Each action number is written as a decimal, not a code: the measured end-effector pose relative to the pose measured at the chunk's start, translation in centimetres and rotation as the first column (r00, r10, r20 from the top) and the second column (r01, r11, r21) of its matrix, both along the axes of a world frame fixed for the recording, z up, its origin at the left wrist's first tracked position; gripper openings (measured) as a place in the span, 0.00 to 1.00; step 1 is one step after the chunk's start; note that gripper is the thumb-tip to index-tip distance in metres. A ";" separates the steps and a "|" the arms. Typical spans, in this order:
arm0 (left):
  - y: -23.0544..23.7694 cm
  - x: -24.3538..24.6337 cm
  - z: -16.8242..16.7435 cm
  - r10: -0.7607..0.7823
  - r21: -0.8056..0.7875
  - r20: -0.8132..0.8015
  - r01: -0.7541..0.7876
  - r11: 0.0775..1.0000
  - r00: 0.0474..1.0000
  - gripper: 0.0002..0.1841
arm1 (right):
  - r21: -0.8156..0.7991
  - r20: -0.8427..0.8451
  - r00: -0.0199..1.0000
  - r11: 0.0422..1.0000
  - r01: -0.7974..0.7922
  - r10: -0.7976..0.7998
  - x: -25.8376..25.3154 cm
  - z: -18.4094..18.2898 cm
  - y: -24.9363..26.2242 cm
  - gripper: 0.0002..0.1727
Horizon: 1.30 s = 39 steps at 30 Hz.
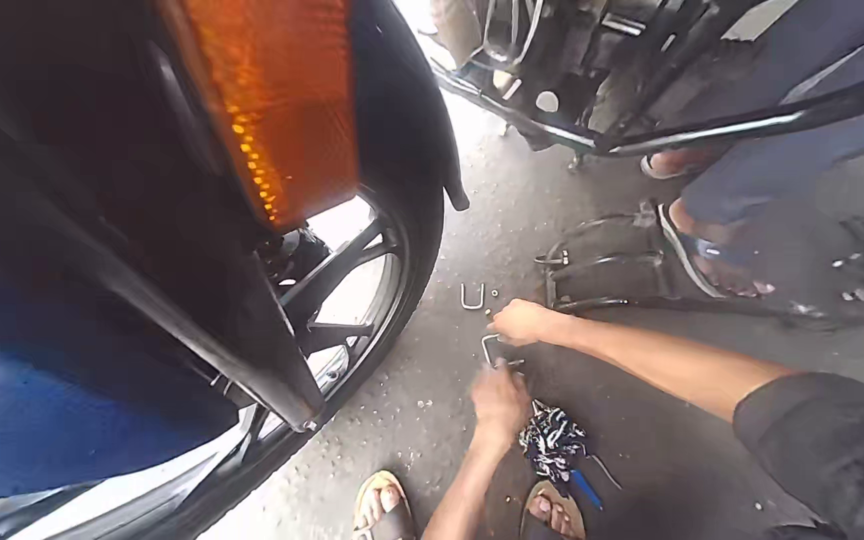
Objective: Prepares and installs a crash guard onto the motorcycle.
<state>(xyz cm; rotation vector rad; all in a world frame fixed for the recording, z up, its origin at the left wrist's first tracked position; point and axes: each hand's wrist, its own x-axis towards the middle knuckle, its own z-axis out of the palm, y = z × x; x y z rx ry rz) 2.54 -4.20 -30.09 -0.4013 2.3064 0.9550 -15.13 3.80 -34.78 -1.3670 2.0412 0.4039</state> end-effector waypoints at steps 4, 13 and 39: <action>-3.7 -2.5 -1.4 0.123 -0.059 -0.200 -0.137 0.989 0.972 0.29 | -0.191 0.164 0.973 0.962 0.196 -0.165 1.1 5.2 0.9 0.19; -3.0 -6.6 9.8 0.430 0.483 -0.684 -0.076 0.872 0.589 0.19 | -0.633 0.306 0.788 0.504 0.588 -0.534 3.2 23.9 2.5 0.13; -2.3 -3.1 20.4 0.576 0.603 -0.792 0.112 0.790 0.202 0.21 | -0.511 0.819 0.427 -0.151 0.846 -0.384 13.0 33.6 3.5 0.15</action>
